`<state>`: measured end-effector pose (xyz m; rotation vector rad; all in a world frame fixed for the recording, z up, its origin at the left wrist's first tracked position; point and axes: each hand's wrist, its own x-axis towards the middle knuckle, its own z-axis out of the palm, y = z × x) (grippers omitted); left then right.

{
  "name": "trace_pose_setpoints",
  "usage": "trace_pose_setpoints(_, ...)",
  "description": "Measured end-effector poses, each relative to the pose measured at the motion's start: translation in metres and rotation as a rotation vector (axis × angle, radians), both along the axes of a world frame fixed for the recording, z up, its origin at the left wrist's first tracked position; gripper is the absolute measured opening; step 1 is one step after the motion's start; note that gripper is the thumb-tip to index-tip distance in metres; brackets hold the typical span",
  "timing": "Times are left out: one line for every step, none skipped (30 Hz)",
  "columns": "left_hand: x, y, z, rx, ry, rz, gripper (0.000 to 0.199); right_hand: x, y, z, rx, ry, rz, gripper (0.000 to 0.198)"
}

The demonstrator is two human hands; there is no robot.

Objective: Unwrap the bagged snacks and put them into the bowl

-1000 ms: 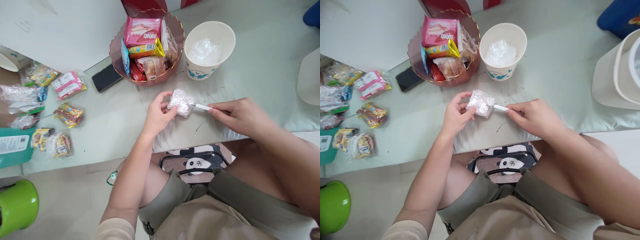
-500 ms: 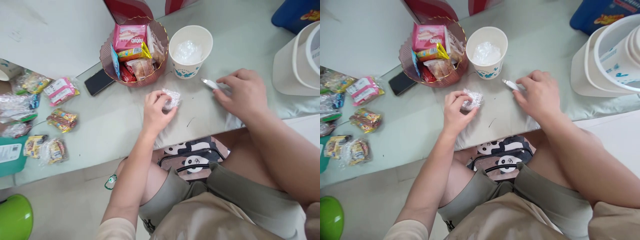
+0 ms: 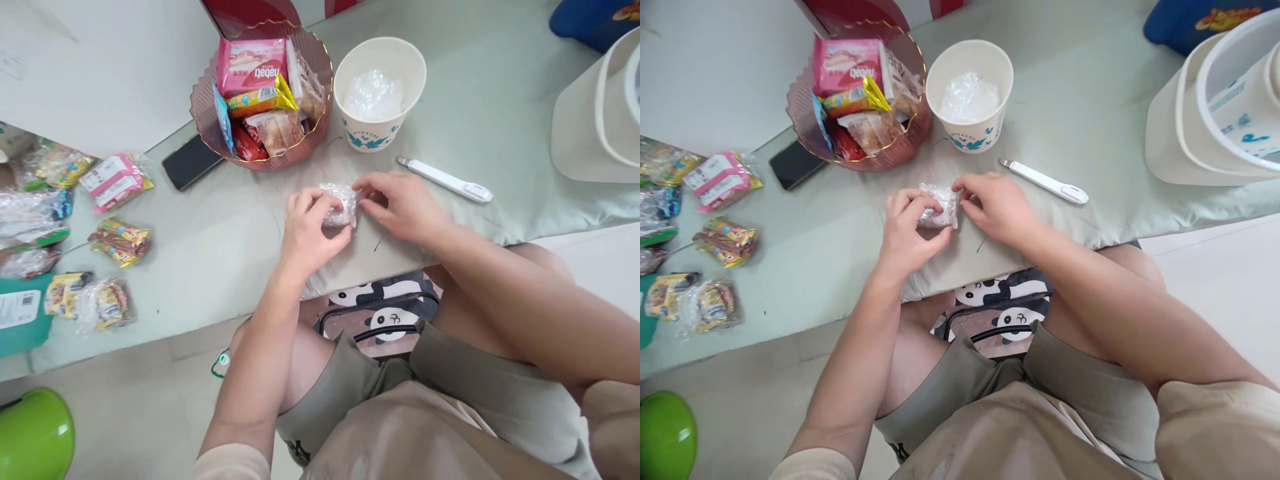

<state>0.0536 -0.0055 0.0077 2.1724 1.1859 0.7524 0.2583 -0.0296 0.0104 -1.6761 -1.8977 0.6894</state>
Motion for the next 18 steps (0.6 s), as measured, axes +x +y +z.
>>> trace_pose_setpoints(-0.001, -0.001, -0.001, 0.015, 0.016, -0.005, 0.029, 0.001, 0.001, 0.001, 0.008, 0.011, -0.022, 0.026)
trace_pose_setpoints(-0.001, -0.001, -0.001, 0.028, 0.032, -0.007, 0.027, 0.002, 0.002, 0.002, 0.022, 0.016, -0.043, 0.023)
trace_pose_setpoints(-0.001, -0.002, -0.002, 0.04, 0.045, -0.008, 0.026, 0.003, 0.003, 0.002, 0.041, 0.012, -0.055, 0.022)
trace_pose_setpoints(-0.002, -0.002, -0.001, 0.05, 0.057, -0.009, 0.025, 0.004, 0.003, 0.002, 0.063, 0.0, -0.058, 0.021)
trace_pose_setpoints(-0.002, -0.002, -0.001, 0.057, 0.067, -0.009, 0.023, 0.005, 0.004, 0.001, 0.084, -0.016, -0.054, 0.022)
trace_pose_setpoints(-0.002, -0.002, -0.001, 0.061, 0.075, -0.009, 0.022, 0.006, 0.004, -0.001, 0.097, -0.034, -0.039, 0.026)
trace_pose_setpoints(-0.002, -0.002, 0.0, 0.062, 0.081, -0.011, 0.021, 0.006, 0.003, -0.003, 0.099, -0.048, -0.014, 0.034)
trace_pose_setpoints(-0.003, -0.002, 0.0, 0.061, 0.086, -0.013, 0.021, 0.006, 0.003, -0.004, 0.093, -0.054, 0.012, 0.041)
trace_pose_setpoints(-0.003, -0.001, 0.0, 0.06, 0.089, -0.015, 0.022, 0.005, 0.003, -0.006, 0.083, -0.051, 0.032, 0.046)
trace_pose_setpoints(-0.004, -0.001, -0.001, 0.058, 0.093, -0.015, 0.023, 0.004, 0.002, -0.006, 0.079, -0.037, 0.044, 0.047)
trace_pose_setpoints(-0.004, 0.0, -0.001, 0.057, 0.096, -0.015, 0.024, 0.003, 0.002, -0.006, 0.084, -0.012, 0.046, 0.043)
trace_pose_setpoints(-0.005, 0.0, -0.002, 0.059, 0.099, -0.013, 0.025, 0.002, 0.001, -0.006, 0.096, 0.027, 0.044, 0.038)
trace_pose_setpoints(-0.005, 0.0, -0.003, 0.064, 0.102, -0.011, 0.027, 0.002, 0.001, -0.005, 0.108, 0.079, 0.039, 0.033)
trace_pose_setpoints(-0.004, 0.0, -0.003, 0.072, 0.103, -0.013, 0.029, 0.002, 0.0, -0.003, 0.117, 0.145, 0.035, 0.027)
trace_pose_setpoints(-0.004, -0.001, -0.004, 0.083, 0.102, -0.017, 0.031, 0.001, 0.0, -0.002, 0.119, 0.221, 0.034, 0.022)
trace_pose_setpoints(-0.003, -0.001, -0.004, 0.1, 0.095, -0.02, 0.034, 0.001, 0.0, 0.0, 0.11, 0.303, 0.036, 0.019)
trace_pose_setpoints(-0.001, -0.001, -0.004, 0.12, 0.079, -0.018, 0.035, 0.0, 0.0, 0.002, 0.094, 0.384, 0.04, 0.016)
trace_pose_setpoints(0.0, -0.001, -0.004, 0.14, 0.053, -0.011, 0.033, 0.0, -0.001, 0.004, 0.076, 0.458, 0.045, 0.016)
